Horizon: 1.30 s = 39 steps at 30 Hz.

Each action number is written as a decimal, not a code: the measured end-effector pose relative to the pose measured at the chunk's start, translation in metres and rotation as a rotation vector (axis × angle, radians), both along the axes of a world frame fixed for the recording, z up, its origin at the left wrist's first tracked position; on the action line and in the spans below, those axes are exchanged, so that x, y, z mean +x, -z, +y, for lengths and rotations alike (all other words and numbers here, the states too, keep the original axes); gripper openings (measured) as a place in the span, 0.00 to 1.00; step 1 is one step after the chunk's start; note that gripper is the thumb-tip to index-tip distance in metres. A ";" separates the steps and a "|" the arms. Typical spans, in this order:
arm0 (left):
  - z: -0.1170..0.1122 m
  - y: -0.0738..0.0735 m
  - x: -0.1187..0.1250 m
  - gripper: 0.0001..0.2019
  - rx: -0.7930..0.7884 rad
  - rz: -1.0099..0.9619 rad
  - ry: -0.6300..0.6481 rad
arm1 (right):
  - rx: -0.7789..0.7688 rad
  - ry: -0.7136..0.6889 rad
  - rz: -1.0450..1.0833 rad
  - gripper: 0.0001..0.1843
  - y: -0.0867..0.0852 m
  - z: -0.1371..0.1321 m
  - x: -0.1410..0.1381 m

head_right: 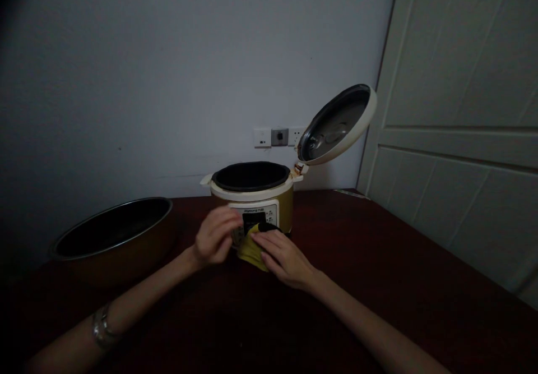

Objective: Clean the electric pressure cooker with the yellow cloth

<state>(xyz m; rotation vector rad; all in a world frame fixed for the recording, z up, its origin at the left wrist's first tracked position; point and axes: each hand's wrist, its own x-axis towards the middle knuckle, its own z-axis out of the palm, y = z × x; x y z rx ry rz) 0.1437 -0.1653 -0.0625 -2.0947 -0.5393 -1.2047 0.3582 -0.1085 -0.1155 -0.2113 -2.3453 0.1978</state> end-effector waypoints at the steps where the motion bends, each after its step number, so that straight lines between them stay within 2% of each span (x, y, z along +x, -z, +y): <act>1: -0.003 0.009 0.005 0.12 0.048 0.204 0.035 | -0.147 -0.023 0.064 0.24 -0.003 -0.001 0.000; 3: -0.006 0.027 0.015 0.08 0.071 0.506 0.035 | -0.443 -0.037 0.196 0.22 -0.007 -0.001 -0.001; 5: -0.005 0.042 0.021 0.08 0.018 0.597 -0.095 | -0.673 -0.033 0.286 0.21 -0.012 0.000 -0.001; 7: 0.000 0.051 0.022 0.11 -0.034 0.598 -0.235 | -0.755 -0.009 0.293 0.20 -0.020 0.003 0.000; 9: 0.003 0.054 0.020 0.15 -0.060 0.611 -0.322 | -0.660 0.060 0.264 0.18 -0.032 0.007 0.006; 14: 0.006 0.047 0.011 0.21 -0.084 0.694 -0.459 | -0.048 0.261 0.394 0.15 -0.068 0.028 0.023; 17: 0.005 0.035 0.006 0.22 -0.038 0.653 -0.532 | 0.115 0.268 0.307 0.21 -0.078 0.047 0.023; 21: 0.002 0.014 -0.003 0.21 0.034 0.487 -0.629 | 0.128 0.205 0.120 0.27 -0.077 0.065 0.013; 24: -0.002 0.009 -0.014 0.21 0.042 0.421 -0.632 | 0.071 0.174 0.121 0.25 -0.075 0.069 0.008; 28: -0.002 0.026 -0.021 0.18 0.016 0.563 -0.507 | -0.030 0.155 0.209 0.24 -0.075 0.067 0.005; 30: 0.001 0.040 -0.017 0.16 -0.017 0.688 -0.443 | -0.046 0.153 0.239 0.24 -0.074 0.066 0.004; 33: 0.009 0.055 -0.006 0.18 -0.076 0.855 -0.381 | -0.057 0.157 0.279 0.24 -0.072 0.065 0.002; 36: 0.015 0.054 0.005 0.24 -0.124 0.881 -0.425 | -0.067 0.157 0.296 0.24 -0.071 0.065 0.001; 39: 0.017 0.040 0.014 0.26 -0.142 0.755 -0.512 | -0.086 0.160 0.307 0.24 -0.071 0.064 0.001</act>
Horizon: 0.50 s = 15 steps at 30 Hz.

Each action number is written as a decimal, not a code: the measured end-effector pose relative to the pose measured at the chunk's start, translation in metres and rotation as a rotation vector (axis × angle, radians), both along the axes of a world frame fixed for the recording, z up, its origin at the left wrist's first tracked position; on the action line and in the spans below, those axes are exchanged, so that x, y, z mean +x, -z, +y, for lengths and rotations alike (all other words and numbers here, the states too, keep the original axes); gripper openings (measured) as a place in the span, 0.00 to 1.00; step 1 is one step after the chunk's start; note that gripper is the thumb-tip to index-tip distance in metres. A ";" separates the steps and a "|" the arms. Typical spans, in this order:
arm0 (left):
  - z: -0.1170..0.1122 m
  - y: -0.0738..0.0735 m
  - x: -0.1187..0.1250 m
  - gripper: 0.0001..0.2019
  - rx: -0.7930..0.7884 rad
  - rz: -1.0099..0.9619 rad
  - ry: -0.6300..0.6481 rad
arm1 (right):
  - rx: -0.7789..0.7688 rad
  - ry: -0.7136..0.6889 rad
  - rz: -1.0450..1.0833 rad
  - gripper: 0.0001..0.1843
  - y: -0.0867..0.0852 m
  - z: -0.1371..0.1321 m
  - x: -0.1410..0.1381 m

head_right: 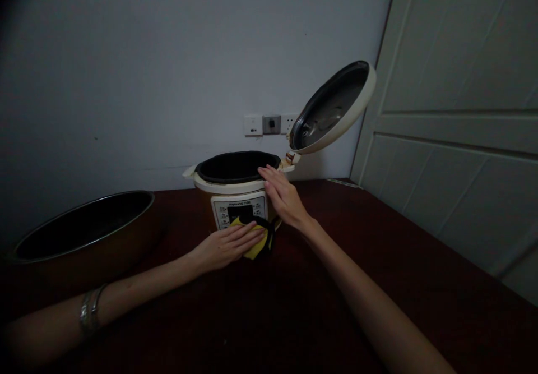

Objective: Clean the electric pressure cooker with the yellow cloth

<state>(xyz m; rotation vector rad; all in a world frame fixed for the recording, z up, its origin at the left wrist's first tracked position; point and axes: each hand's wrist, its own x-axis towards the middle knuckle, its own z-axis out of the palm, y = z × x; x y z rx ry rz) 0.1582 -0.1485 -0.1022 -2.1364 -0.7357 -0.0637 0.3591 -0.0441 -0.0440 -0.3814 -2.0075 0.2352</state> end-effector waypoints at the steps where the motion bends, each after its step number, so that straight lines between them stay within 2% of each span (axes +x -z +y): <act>1: 0.000 -0.006 0.002 0.26 0.032 -0.055 -0.028 | -0.010 0.001 0.006 0.24 0.000 0.000 0.000; 3: 0.000 -0.015 0.007 0.26 0.098 -0.148 -0.077 | -0.033 0.001 0.012 0.25 -0.002 -0.001 0.000; 5: 0.000 -0.017 0.012 0.26 0.125 -0.173 -0.096 | -0.057 -0.007 0.012 0.25 -0.003 -0.002 0.001; 7: 0.002 -0.010 0.018 0.26 0.086 -0.113 -0.070 | -0.075 -0.016 0.004 0.25 -0.005 -0.002 0.002; 10: 0.008 0.009 0.028 0.25 0.012 0.023 0.006 | -0.095 -0.022 0.003 0.25 -0.006 -0.002 0.003; 12: 0.013 0.020 0.035 0.22 0.025 0.091 0.009 | -0.106 -0.026 0.010 0.25 -0.006 -0.002 0.003; 15: 0.015 0.020 0.038 0.21 0.049 0.157 -0.046 | -0.112 -0.036 0.018 0.24 -0.006 -0.001 0.004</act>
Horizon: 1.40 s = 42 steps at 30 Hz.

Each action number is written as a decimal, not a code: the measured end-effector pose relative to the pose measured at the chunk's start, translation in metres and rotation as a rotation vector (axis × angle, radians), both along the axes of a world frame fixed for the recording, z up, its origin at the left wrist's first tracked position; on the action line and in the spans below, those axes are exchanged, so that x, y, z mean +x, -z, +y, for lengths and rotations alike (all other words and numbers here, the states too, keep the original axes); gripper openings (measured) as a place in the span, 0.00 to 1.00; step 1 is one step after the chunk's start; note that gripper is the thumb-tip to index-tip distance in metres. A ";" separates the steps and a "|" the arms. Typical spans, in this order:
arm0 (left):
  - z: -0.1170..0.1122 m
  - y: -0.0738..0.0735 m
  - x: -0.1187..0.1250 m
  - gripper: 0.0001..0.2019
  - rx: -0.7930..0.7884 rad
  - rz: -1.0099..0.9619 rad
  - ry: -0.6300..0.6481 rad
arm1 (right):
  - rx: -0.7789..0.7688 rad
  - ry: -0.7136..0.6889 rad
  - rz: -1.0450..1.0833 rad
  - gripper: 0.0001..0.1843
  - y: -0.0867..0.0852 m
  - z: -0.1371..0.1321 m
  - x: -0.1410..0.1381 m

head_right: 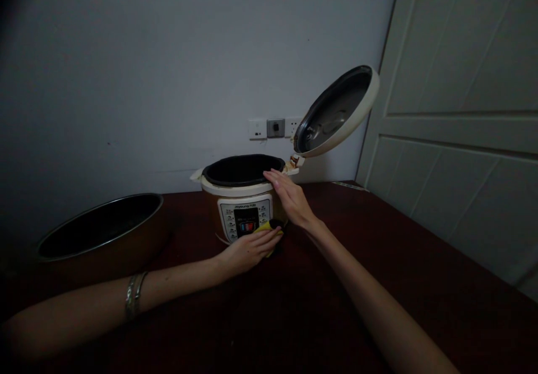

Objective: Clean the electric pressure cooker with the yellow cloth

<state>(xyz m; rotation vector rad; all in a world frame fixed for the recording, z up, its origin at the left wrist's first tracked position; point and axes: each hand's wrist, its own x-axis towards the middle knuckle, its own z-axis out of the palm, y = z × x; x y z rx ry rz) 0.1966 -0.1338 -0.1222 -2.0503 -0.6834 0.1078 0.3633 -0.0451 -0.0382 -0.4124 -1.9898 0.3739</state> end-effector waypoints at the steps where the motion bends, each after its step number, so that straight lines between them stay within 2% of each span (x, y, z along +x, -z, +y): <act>1: -0.001 -0.004 -0.001 0.22 -0.002 -0.001 -0.013 | 0.000 -0.004 0.001 0.24 0.000 0.000 0.000; 6: -0.013 -0.027 -0.010 0.26 0.004 -0.202 -0.074 | 0.013 -0.015 0.002 0.23 0.000 0.001 0.001; 10: -0.014 -0.030 -0.017 0.25 0.091 -0.335 -0.102 | 0.012 -0.013 0.002 0.24 -0.001 0.001 0.000; 13: -0.012 -0.026 -0.021 0.25 0.059 -0.259 -0.034 | 0.044 -0.030 -0.018 0.23 0.002 0.000 0.000; 17: -0.011 -0.019 -0.029 0.26 -0.069 -0.049 0.078 | 0.184 -0.011 0.004 0.23 0.016 -0.001 0.007; 20: -0.014 -0.012 -0.039 0.27 -0.091 0.018 0.092 | 0.284 0.054 0.027 0.25 0.028 0.000 0.013; 22: -0.016 -0.012 -0.048 0.27 -0.081 -0.008 0.088 | 0.315 0.079 -0.015 0.26 0.031 0.000 0.016; 24: -0.017 -0.020 -0.057 0.26 -0.055 -0.075 0.091 | 0.326 0.091 -0.045 0.27 0.031 -0.001 0.017; 28: -0.017 -0.049 -0.071 0.26 0.077 -0.265 0.040 | 0.310 0.105 0.004 0.26 0.028 -0.004 0.014; 30: -0.015 -0.054 -0.075 0.27 0.123 -0.338 0.007 | 0.283 0.116 0.053 0.24 0.028 -0.006 0.011; 32: -0.013 -0.047 -0.079 0.28 0.116 -0.340 0.024 | 0.259 0.118 0.093 0.23 0.029 -0.007 0.009; 36: -0.013 -0.011 -0.090 0.26 -0.024 -0.178 0.096 | 0.265 0.116 0.114 0.22 0.029 -0.006 0.008; 38: -0.013 -0.001 -0.094 0.25 -0.112 -0.089 0.120 | 0.281 0.119 0.115 0.22 0.028 -0.006 0.008; 40: -0.014 -0.002 -0.094 0.25 -0.168 -0.020 0.158 | 0.289 0.127 0.119 0.22 0.027 -0.006 0.008; 42: -0.015 -0.014 -0.089 0.24 -0.181 0.018 0.181 | 0.292 0.139 0.131 0.21 0.025 -0.006 0.008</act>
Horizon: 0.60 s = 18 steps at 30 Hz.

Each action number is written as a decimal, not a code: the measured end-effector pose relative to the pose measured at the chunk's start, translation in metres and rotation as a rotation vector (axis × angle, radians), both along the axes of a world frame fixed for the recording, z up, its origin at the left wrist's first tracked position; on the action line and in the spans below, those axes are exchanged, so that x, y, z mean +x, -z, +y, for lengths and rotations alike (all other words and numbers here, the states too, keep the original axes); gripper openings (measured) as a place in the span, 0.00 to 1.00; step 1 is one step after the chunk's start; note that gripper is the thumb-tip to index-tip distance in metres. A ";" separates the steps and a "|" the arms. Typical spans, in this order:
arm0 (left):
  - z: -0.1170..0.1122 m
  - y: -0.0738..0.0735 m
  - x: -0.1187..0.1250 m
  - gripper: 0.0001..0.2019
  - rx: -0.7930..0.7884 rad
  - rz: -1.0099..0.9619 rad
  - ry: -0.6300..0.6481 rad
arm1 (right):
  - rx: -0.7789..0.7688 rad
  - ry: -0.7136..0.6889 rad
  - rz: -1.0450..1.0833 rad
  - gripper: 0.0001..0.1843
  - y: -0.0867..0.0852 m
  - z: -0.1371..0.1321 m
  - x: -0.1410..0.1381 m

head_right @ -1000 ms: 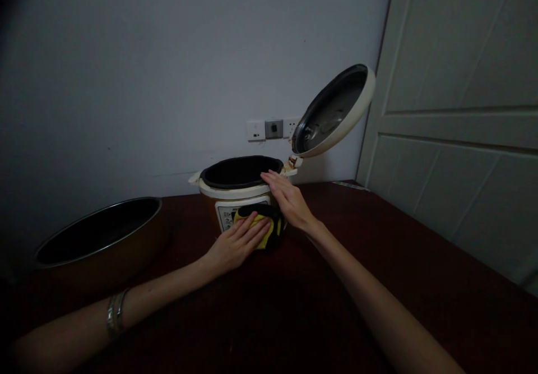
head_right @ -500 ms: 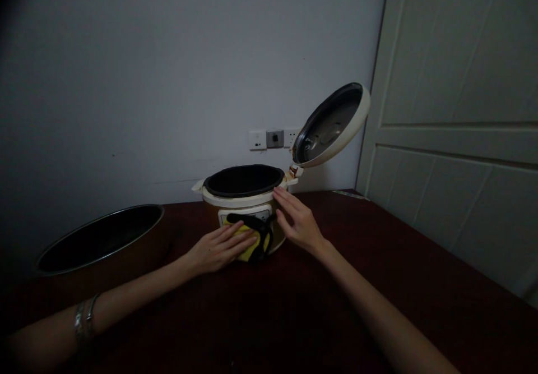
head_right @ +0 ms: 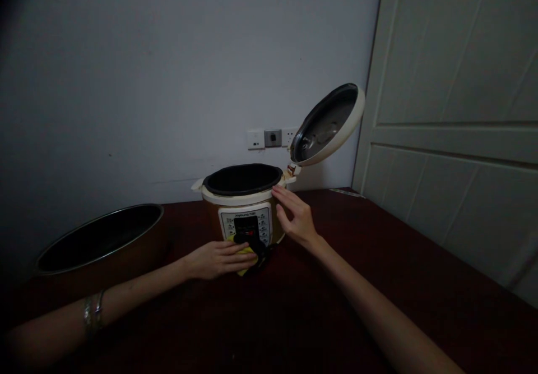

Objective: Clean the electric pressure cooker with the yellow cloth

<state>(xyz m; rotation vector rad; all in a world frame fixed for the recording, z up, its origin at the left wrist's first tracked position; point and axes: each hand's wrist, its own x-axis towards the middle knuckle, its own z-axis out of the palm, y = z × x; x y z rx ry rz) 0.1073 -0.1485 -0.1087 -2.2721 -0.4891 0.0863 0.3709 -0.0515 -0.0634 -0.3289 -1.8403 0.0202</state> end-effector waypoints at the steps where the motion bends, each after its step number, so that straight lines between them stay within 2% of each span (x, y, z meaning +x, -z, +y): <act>1: 0.000 -0.008 0.004 0.24 0.011 -0.006 -0.004 | 0.000 0.004 0.009 0.21 -0.001 0.000 0.000; 3: 0.001 -0.027 0.014 0.24 0.059 -0.083 -0.058 | -0.003 0.008 0.025 0.20 -0.002 0.000 -0.001; 5: 0.002 -0.042 0.023 0.27 0.130 -0.226 -0.168 | -0.008 0.012 0.033 0.19 -0.003 0.000 0.000; 7: 0.004 -0.049 0.031 0.31 0.191 -0.346 -0.252 | -0.012 0.017 0.035 0.19 -0.005 0.001 0.000; 9: 0.005 -0.043 0.038 0.31 0.205 -0.348 -0.228 | -0.013 0.020 0.035 0.18 -0.006 0.002 0.001; 12: 0.006 -0.016 0.049 0.25 0.121 -0.153 -0.114 | -0.010 0.024 0.026 0.17 -0.009 0.004 0.002; 15: 0.009 0.008 0.064 0.19 0.097 -0.075 -0.090 | -0.006 0.030 0.009 0.17 -0.012 0.006 0.003; 18: 0.013 0.011 0.077 0.17 0.158 -0.155 -0.060 | 0.011 0.026 -0.009 0.17 -0.013 0.006 0.004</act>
